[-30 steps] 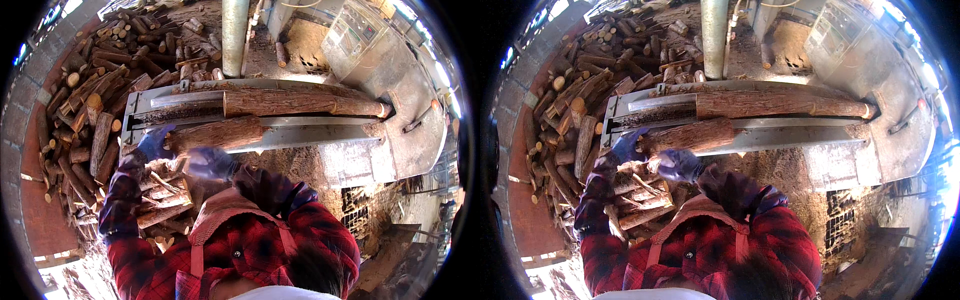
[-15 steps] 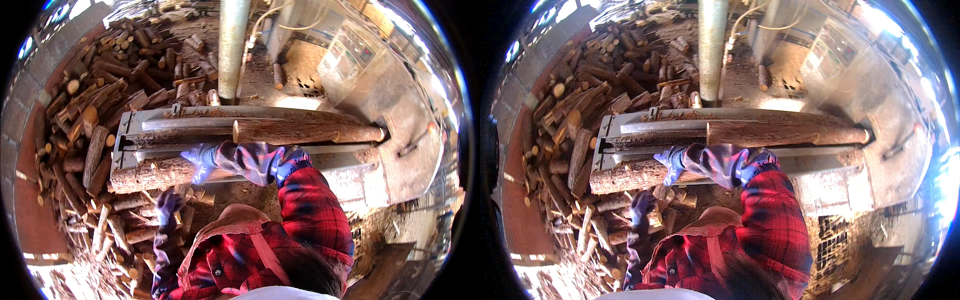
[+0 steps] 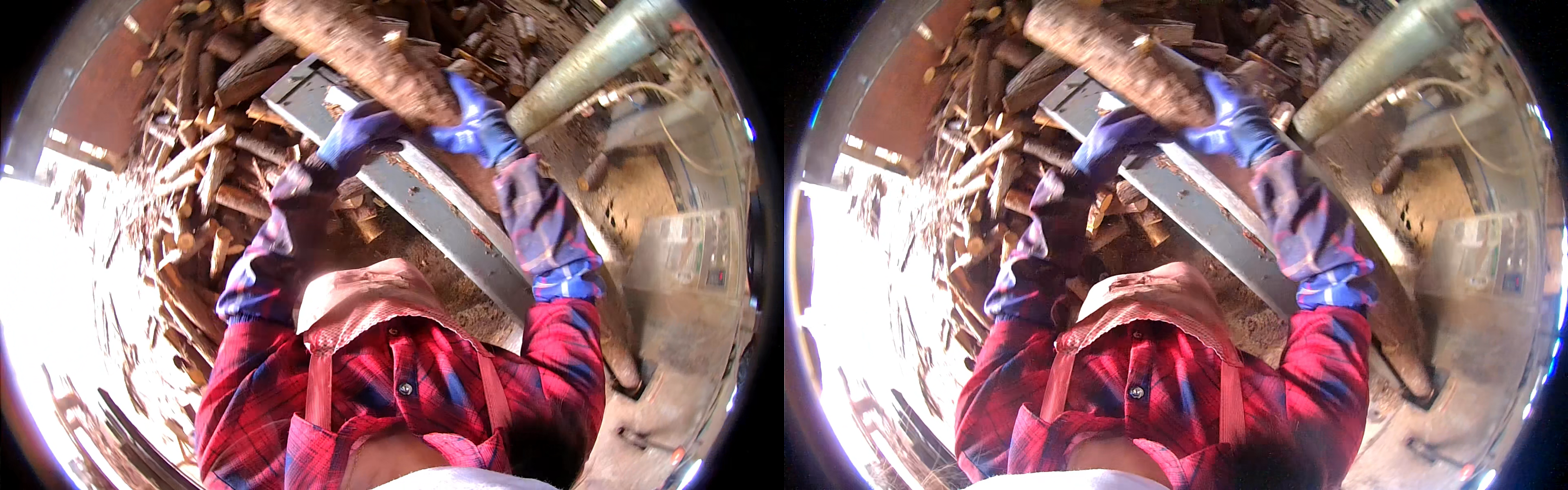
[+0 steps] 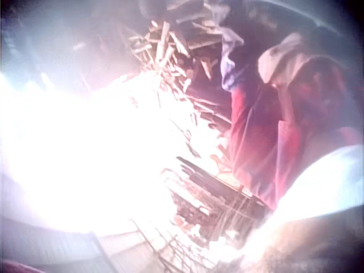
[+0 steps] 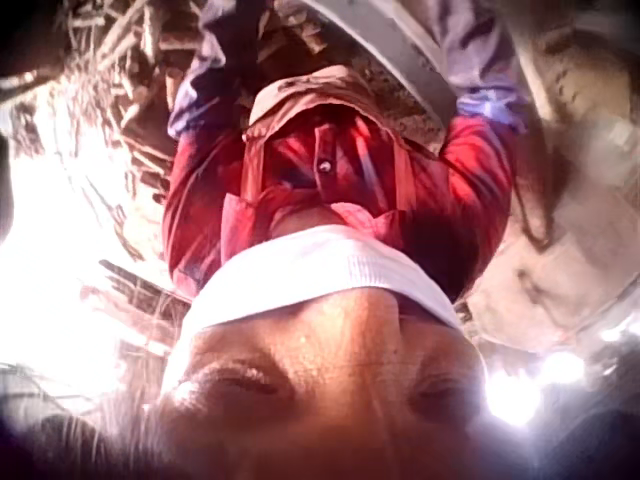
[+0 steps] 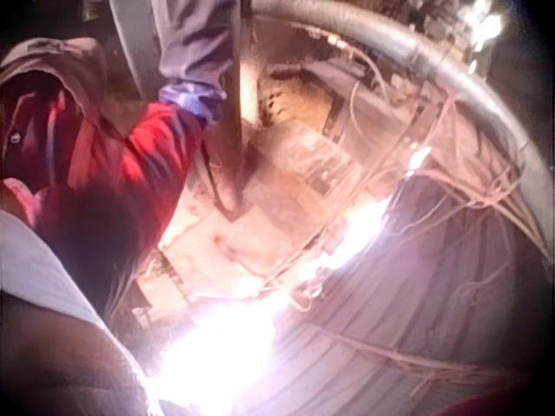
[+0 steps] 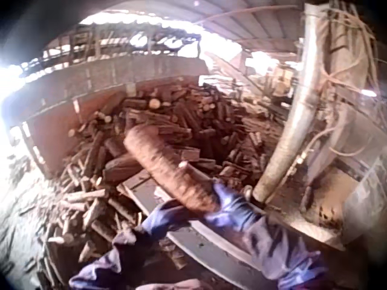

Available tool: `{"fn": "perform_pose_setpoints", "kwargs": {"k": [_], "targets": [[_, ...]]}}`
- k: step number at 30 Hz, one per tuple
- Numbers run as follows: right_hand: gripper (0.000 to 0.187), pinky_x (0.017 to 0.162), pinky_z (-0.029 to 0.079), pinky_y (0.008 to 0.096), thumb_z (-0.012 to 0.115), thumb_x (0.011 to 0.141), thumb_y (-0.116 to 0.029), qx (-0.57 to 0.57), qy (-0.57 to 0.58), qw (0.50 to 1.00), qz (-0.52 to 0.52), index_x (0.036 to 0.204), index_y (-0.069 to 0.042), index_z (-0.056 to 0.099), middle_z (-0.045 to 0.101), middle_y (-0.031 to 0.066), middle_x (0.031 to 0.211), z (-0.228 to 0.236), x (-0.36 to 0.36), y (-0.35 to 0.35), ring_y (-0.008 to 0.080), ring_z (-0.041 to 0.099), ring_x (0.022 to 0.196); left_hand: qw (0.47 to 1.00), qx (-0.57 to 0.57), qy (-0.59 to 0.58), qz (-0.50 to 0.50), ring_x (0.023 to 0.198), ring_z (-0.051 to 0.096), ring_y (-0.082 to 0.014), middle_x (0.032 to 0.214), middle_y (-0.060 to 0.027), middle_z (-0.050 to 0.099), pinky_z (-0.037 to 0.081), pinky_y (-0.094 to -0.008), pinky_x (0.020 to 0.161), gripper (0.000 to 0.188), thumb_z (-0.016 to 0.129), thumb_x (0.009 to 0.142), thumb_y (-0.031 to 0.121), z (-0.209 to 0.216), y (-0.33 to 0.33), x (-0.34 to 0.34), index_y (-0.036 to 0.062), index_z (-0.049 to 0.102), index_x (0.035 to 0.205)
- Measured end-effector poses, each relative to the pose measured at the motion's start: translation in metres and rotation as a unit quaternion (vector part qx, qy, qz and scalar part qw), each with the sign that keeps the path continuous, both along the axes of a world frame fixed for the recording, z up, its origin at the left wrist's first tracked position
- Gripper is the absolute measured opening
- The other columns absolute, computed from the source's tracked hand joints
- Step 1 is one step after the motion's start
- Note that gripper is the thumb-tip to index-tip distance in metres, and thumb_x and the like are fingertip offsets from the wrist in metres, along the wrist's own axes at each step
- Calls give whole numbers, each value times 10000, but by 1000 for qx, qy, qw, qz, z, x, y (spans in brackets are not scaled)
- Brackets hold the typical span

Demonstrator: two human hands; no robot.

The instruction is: The person picks up logs from a large pile and places them onto a log splitter. They then push the logs into the machine to split them and remove the processed pieces.

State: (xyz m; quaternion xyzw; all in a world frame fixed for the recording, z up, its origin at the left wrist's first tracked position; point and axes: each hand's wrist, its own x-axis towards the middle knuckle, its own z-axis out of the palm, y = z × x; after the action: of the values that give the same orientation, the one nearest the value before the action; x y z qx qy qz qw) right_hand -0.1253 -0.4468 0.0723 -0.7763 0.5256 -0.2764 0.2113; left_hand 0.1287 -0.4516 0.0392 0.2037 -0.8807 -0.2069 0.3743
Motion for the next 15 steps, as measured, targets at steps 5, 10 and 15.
{"fn": "perform_pose_setpoints", "kwargs": {"k": [5,10,15], "targets": [[1131,1096,369,415,873,591,-506,50,281,953,-98,1478,-80,313,450,223,1430,-36,-27,-11,355,470,1296,810,533,238,46,954,630,-169,1073,-111,624,531,-278,800,370,608,935,217,-31,12,16,-25,560,1212],[1059,1073,384,473,840,633,-460,33,147,989,-5,1476,-96,313,452,249,1410,-102,-61,-7,430,464,1272,698,588,331,240,634,455,-90,718,16,511,380,-258,561,227,648,854,268,-180,106,151,62,644,949],[897,1056,391,475,811,725,-338,-201,180,963,8,1426,-2,362,488,271,1350,-82,-9,-8,398,503,1230,627,637,172,415,549,481,-129,611,-7,524,376,-308,493,257,662,860,293,-296,221,257,52,642,774]]}}
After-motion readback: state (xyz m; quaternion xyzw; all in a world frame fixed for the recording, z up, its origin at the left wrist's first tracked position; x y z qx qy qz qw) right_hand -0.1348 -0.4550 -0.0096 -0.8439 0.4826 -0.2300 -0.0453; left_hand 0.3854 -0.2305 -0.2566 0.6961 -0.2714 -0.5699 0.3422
